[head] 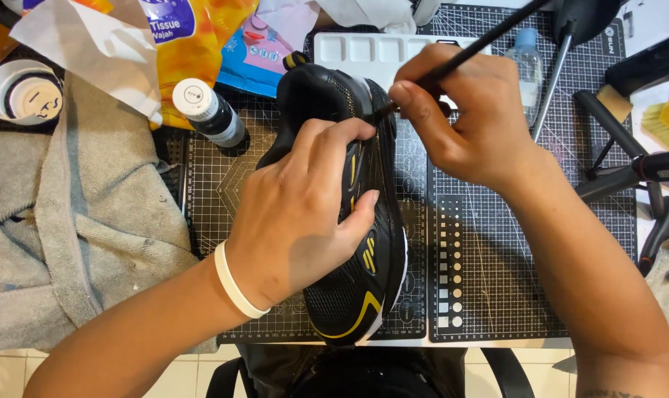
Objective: The person paints the white midsole of a black and yellow sneaker with black paint using a small brush. They repeatedly dip the brush into a paint palette to reload the paint and carefully apply it to the shoe's sole and side panels.
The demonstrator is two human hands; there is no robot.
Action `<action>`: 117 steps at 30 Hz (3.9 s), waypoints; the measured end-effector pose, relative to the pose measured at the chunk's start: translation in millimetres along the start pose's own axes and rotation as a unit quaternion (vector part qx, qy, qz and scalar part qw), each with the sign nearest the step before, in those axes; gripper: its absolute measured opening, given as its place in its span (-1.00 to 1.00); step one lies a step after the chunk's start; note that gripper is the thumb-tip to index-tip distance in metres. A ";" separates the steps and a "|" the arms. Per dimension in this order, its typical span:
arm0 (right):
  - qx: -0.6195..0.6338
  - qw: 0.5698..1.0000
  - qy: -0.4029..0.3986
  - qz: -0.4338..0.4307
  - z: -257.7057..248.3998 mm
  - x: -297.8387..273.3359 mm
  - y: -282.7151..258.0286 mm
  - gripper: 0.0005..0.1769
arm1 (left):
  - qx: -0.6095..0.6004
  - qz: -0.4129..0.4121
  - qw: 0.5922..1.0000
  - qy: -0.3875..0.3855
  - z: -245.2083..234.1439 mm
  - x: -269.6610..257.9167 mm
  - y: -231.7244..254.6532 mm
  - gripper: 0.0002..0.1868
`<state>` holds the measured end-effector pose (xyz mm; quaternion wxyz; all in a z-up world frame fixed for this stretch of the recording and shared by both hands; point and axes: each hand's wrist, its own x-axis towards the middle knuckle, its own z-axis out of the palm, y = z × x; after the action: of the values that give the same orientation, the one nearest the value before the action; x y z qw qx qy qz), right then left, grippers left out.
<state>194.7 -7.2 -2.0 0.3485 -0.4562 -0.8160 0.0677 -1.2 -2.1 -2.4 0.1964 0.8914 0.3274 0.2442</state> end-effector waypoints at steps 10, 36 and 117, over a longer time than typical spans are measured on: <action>-0.017 1.000 -0.021 -0.010 0.3 1.6 0.4 -0.83 | -0.003 0.005 1.000 0.009 1.7 -1.4 -1.8 -0.51; 0.040 0.999 0.002 -0.012 3.7 -29.8 -24.0 -0.81 | -0.022 -0.002 1.000 -0.010 -3.2 0.5 -1.2 -0.55; 0.192 0.974 -0.075 -0.098 -10.1 -137.1 -63.4 -0.87 | -0.003 -0.058 0.992 -0.108 -6.7 4.7 5.1 0.06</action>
<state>203.6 -154.3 -36.8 0.3727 -0.2921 -0.8522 0.2226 0.6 -1.2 7.0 0.2468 0.8916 0.3545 0.1358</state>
